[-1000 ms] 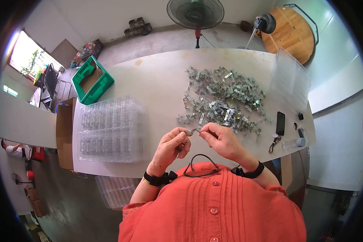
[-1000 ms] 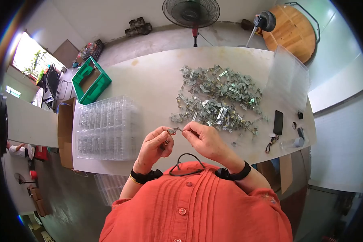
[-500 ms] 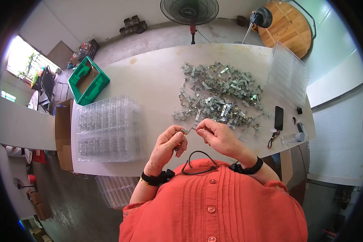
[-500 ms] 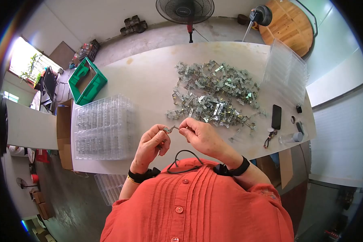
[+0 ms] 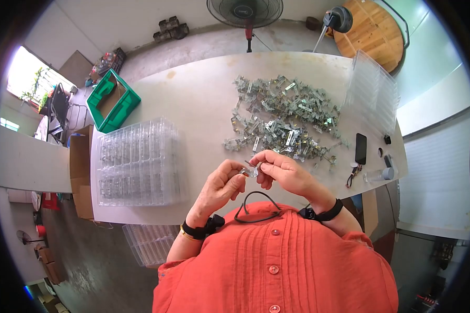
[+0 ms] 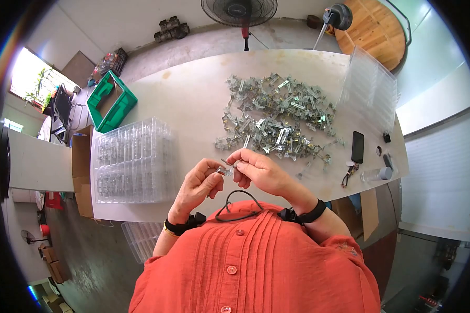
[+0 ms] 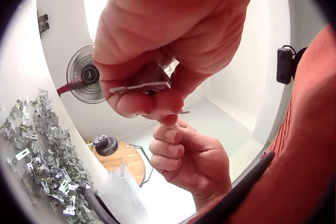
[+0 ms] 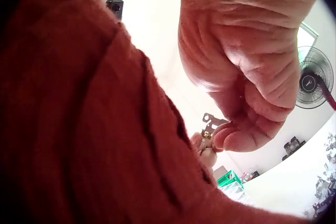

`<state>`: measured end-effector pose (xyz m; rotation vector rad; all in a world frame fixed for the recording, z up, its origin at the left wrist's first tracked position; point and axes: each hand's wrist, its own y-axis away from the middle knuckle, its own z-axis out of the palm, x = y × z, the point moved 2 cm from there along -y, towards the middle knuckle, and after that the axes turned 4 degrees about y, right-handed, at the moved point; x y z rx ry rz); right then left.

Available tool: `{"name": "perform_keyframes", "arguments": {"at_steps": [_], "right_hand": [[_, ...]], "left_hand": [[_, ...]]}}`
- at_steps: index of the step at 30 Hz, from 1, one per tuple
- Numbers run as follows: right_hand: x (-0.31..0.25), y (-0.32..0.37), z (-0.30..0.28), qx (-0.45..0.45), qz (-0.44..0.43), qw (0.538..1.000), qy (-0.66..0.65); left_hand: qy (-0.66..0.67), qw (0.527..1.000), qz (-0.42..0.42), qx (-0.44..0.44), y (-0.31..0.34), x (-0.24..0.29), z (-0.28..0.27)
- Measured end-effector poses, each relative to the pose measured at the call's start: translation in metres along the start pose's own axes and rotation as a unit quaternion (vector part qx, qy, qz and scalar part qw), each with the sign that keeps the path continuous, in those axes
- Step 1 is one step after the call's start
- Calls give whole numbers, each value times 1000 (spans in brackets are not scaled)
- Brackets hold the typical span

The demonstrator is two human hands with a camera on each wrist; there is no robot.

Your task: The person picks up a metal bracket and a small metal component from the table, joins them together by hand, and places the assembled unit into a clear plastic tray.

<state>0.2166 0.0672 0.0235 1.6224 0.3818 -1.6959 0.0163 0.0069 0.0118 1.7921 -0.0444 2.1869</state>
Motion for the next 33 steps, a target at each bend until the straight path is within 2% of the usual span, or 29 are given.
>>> {"name": "perform_keyframes", "arguments": {"at_steps": [3,5,9,11,12,14,18,20,23,27,29,33], "right_hand": [[-2,1,1,-11,19,1000,-17],[3,0,3,5,20,1000,20],[8,1,2,2,39,999,28],[13,-2,3,30,-61,995,73],[12,-3,4,32,-63,995,73],[6,-3,2,82,-129,980,124],[6,-2,-6,102,-128,979,121],[6,0,-7,99,-69,985,125],[10,-4,-8,103,-110,983,105],[9,-4,-13,72,-82,987,117],[5,-2,-6,45,-26,997,64],[6,-8,-6,62,-51,991,103]], "left_hand": [[-49,999,3,-19,0,-3,3],[-91,995,45,-17,-1,-4,9],[-162,984,68,-23,-2,-2,12],[-218,971,93,-33,-2,0,13],[-219,971,94,-34,-2,-3,13],[-271,952,137,-38,-2,-12,15],[-320,939,122,7,-7,-11,15],[-374,911,169,33,-9,-9,11],[-419,885,201,41,-12,-8,10],[-419,882,207,58,-16,0,13],[-402,884,230,67,-18,-1,12],[-401,878,251,71,-23,-4,7]]}}
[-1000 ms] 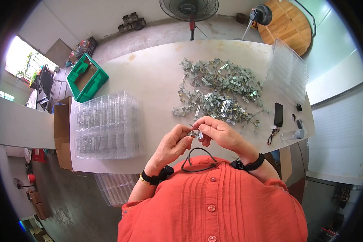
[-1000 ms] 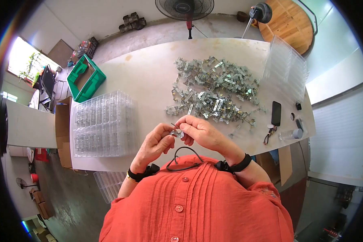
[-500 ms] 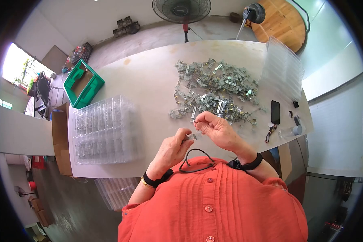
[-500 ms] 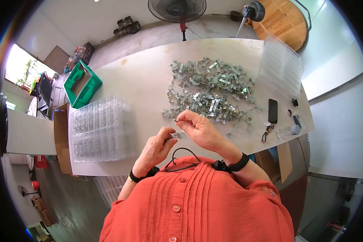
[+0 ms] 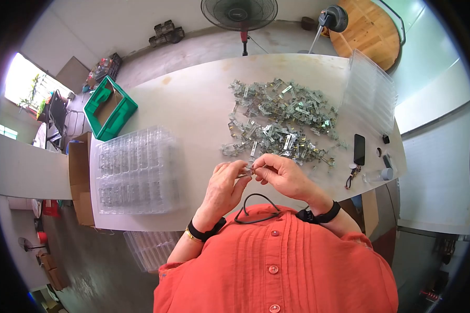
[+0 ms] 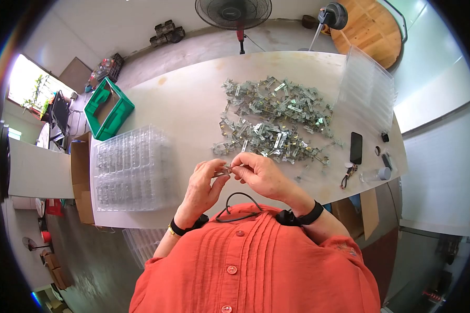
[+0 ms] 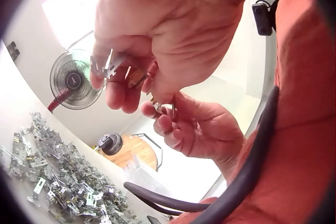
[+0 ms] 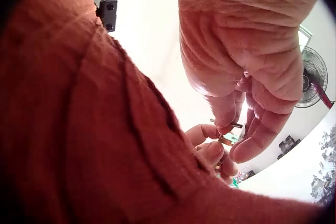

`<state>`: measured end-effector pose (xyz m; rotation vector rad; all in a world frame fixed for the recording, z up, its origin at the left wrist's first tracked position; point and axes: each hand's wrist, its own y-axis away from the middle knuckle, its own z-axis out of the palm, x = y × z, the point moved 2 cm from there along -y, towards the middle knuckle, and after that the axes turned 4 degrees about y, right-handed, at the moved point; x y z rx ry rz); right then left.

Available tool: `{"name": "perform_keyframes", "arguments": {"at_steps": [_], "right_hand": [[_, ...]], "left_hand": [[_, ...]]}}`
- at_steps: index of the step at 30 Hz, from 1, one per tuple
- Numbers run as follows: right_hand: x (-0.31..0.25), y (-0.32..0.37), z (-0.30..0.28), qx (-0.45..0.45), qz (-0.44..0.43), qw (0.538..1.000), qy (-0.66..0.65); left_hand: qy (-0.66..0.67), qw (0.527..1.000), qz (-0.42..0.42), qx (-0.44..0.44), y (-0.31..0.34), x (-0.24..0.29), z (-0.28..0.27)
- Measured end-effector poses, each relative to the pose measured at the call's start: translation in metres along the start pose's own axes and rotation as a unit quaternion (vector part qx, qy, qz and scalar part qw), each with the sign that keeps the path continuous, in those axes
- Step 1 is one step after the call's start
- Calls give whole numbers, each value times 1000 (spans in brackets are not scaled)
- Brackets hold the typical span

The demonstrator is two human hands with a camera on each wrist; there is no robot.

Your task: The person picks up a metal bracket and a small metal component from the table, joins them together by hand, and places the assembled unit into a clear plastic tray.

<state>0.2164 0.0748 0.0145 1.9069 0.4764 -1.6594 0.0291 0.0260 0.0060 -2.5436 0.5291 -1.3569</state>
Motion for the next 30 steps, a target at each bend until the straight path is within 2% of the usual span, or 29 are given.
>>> {"name": "perform_keyframes", "arguments": {"at_steps": [2,3,5,6,8,9,10,11,12,13,14,15,17,18,19,23,27,30], "right_hand": [[-2,-2,-2,32,-52,998,35],[-2,-3,-3,33,-51,998,36],[-5,-5,-6,96,-114,983,104],[-7,-7,-5,95,-115,983,104],[-18,-7,-6,158,-195,948,195],[-19,-8,-6,158,-196,948,195],[-22,-9,-5,163,-220,938,214],[-24,-9,-4,168,-244,926,232],[-25,-10,-2,167,-245,926,232],[-26,-10,1,154,-244,925,246],[-27,-10,2,141,-242,924,261],[-28,-9,3,141,-242,924,262],[-29,-9,7,47,-237,931,275],[-31,-8,9,46,-237,931,275],[-32,-6,13,9,-231,934,273],[-28,-4,20,-72,-236,926,285],[-23,-4,23,-86,-243,932,255],[-24,-6,21,-33,-247,950,189]], "left_hand": [[-31,999,6,32,-1,-2,-1],[-31,999,6,32,-3,-1,0],[-43,993,-24,103,-5,0,-5],[-44,993,-25,104,-4,-4,-5],[26,983,-88,162,0,-19,-5],[26,983,-88,162,3,-25,-5],[116,968,-170,141,5,-34,-4],[204,939,-250,117,8,-42,-3],[286,913,-282,75,4,-39,-5],[286,913,-282,76,3,-37,-6],[416,851,-314,59,3,-36,-4],[537,771,-340,39,3,-36,-1],[551,764,-334,38,5,-46,3],[574,745,-336,55,4,-50,2],[595,726,-337,72,4,-53,1],[587,735,-330,76,1,-52,-3],[601,724,-329,83,2,-52,-4],[608,723,-322,65,6,-55,-6]]}}
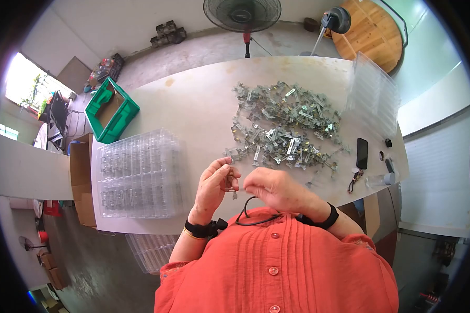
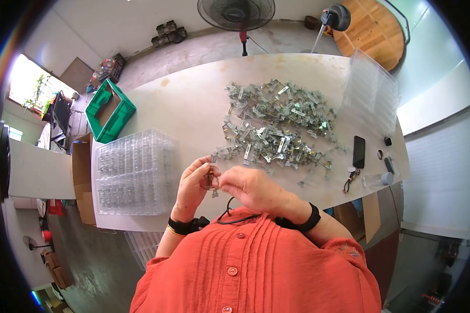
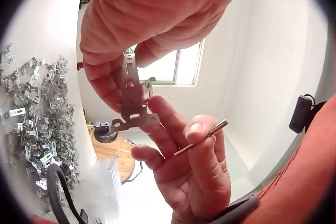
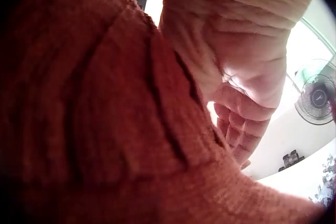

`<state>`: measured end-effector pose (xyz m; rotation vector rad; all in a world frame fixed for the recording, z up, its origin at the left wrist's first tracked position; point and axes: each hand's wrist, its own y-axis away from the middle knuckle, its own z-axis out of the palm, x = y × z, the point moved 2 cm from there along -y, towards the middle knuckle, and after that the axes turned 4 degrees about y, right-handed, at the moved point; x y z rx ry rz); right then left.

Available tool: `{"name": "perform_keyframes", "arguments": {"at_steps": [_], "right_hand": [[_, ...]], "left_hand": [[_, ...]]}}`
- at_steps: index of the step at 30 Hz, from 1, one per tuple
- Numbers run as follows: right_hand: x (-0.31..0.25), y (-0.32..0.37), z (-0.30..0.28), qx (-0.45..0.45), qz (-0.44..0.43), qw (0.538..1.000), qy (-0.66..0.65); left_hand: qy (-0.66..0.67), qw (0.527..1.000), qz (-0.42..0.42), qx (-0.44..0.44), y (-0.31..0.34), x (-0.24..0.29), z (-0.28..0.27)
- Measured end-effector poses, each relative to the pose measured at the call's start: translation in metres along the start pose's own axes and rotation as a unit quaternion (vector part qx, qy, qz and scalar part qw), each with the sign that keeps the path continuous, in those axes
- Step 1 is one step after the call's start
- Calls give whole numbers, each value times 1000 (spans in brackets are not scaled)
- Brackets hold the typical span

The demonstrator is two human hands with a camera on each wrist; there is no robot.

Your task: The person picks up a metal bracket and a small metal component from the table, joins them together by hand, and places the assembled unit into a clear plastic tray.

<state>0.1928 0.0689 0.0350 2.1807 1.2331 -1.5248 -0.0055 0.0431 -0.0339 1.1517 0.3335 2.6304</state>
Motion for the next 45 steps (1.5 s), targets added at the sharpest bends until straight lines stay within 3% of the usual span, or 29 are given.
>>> {"name": "perform_keyframes", "arguments": {"at_steps": [2,5,16,30,32,34,45], "right_hand": [[2,0,-8,40,149,988,-1],[8,2,-10,73,174,982,23],[2,1,-12,77,172,981,50],[2,1,-9,68,156,984,46],[-2,0,-12,54,208,977,16],[1,1,-10,52,203,978,15],[12,0,-3,0,208,978,1]], "left_hand": [[-2,1000,-7,-18,1,-1,1],[-5,1000,-8,-30,4,0,5],[-55,996,-35,-63,13,2,21],[-154,987,-37,-36,19,5,31],[-165,985,-41,-32,21,6,34],[-204,977,-42,-34,23,8,35],[-267,961,0,-66,18,-8,28]]}}
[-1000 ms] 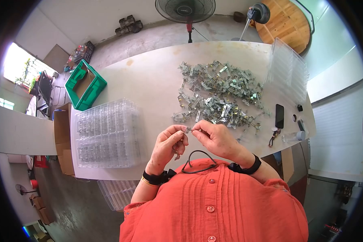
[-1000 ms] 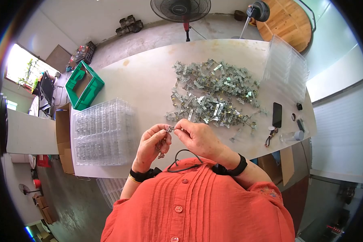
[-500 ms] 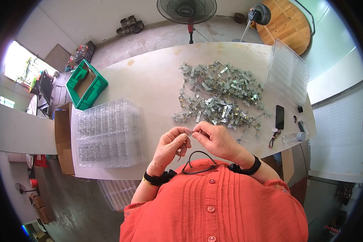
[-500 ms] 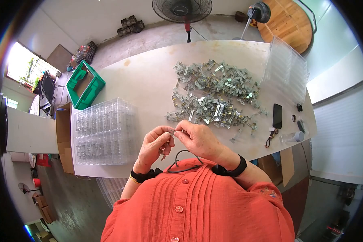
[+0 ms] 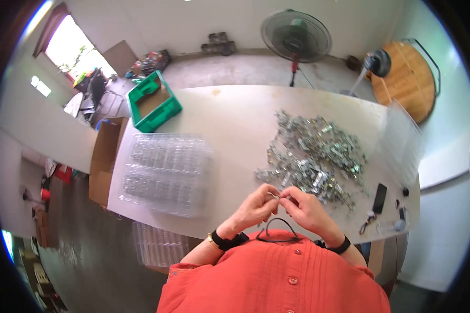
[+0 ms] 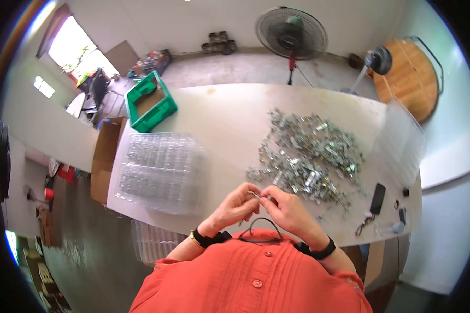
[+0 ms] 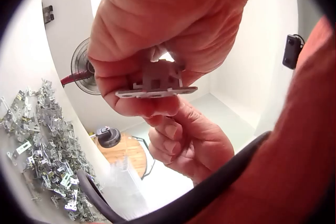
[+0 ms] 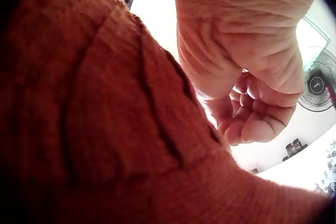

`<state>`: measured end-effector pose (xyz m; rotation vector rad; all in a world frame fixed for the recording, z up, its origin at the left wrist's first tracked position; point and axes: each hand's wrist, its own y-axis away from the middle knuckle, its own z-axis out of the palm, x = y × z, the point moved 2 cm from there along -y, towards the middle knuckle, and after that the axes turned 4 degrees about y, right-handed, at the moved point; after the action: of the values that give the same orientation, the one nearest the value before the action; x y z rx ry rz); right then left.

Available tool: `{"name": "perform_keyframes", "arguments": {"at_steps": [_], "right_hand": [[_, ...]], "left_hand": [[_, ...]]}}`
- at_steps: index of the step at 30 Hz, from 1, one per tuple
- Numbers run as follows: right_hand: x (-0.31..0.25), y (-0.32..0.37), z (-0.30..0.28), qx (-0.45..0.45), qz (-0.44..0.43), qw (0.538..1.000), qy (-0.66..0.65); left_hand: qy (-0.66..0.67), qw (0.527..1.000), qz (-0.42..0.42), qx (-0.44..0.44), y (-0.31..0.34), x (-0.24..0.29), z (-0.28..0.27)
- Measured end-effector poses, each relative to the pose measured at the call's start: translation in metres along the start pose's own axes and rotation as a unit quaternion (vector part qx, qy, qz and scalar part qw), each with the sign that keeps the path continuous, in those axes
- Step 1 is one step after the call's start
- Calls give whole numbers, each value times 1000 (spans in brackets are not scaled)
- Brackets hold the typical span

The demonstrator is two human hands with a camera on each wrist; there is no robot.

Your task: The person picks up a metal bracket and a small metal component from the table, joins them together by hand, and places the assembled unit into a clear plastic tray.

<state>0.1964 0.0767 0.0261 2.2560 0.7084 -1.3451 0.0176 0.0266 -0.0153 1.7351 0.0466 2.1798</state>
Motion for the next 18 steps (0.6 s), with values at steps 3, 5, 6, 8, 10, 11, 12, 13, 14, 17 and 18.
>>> {"name": "perform_keyframes", "arguments": {"at_steps": [3,5,6,8,10,11,12,13,14,17,18], "right_hand": [[-1,-2,0,8,-6,999,47],[-4,-3,-1,19,-36,994,97],[-4,-3,-1,23,-42,993,109],[-5,-5,-1,23,-57,993,99],[-3,-7,0,27,-65,994,87],[-1,-8,0,51,-75,994,58],[2,-9,0,76,-83,993,30],[5,-10,-1,96,-91,991,29],[6,-12,-2,94,-93,991,28],[11,-12,-3,105,-15,991,-78],[7,-13,-4,108,-4,991,-75]], "left_hand": [[-63,997,39,10,0,-7,0],[-115,992,48,16,1,-4,0],[-133,990,53,15,1,-4,1],[-163,984,73,7,0,-8,2],[-162,983,85,5,0,-7,4],[-164,983,79,-4,1,-7,5],[-166,983,73,-14,1,-5,7],[-163,982,91,6,-1,-7,7],[-163,982,91,9,0,-7,4],[17,999,9,29,2,5,-5],[79,997,12,23,1,5,-11]]}}
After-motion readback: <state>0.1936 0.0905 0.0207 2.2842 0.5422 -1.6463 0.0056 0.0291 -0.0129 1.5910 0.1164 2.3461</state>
